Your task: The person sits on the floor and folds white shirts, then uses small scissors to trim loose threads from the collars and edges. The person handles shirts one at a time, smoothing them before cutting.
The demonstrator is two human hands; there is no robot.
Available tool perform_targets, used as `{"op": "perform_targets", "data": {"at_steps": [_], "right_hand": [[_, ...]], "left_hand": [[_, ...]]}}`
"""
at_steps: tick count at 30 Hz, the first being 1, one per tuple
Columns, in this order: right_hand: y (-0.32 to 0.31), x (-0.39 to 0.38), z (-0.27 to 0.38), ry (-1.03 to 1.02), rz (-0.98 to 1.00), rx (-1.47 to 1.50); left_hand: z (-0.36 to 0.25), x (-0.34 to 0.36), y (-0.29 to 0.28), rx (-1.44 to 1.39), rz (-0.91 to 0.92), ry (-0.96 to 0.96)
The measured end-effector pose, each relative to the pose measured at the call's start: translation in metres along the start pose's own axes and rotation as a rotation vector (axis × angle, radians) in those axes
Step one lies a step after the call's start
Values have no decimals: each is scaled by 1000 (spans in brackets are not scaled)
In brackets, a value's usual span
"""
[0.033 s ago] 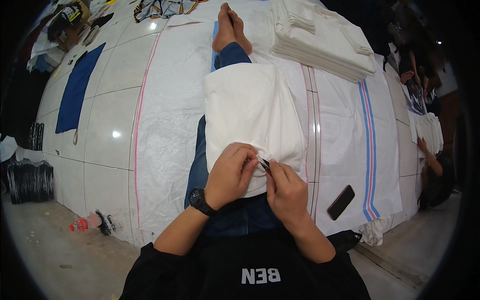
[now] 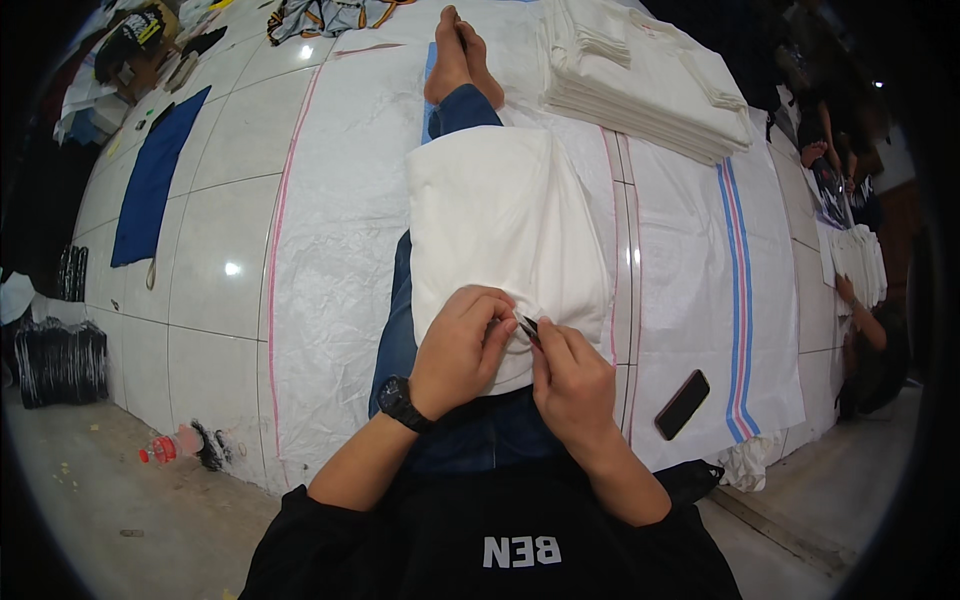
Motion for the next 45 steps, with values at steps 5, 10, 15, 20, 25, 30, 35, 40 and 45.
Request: {"op": "perform_targets", "data": {"at_steps": [5, 10, 15, 20, 25, 30, 35, 40, 45], "right_hand": [[4, 9, -13, 25, 13, 40], [-12, 14, -54, 396, -92, 461], [8, 55, -31, 273, 340, 407], [-21, 92, -13, 149, 220, 1170], [-34, 81, -63, 406, 76, 1072], [-48, 6, -137, 633, -320, 975], [-48, -57, -134, 423, -476, 641], [-23, -48, -70, 168, -343, 408], [24, -11, -15, -112, -4, 165]], "left_hand": [[3, 6, -6, 8, 15, 17], [48, -47, -125, 124, -366, -111], [104, -129, -204, 884, -38, -473], [40, -107, -155, 589, -294, -181], [-49, -36, 23, 341, 155, 331], [-45, -4, 93, 660, 315, 330], [-26, 2, 62, 108, 217, 43], [-2, 2, 14, -273, -15, -250], [3, 15, -77, 245, -278, 18]]}}
Point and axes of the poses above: each hand's wrist, its own x-axis towards the middle knuckle, its own y-axis out of the palm, z = x × y, the point moved 9 cm from there along x, towards the middle knuckle, and after that the axes turned 2 degrees about y, right-handed, at the moved point
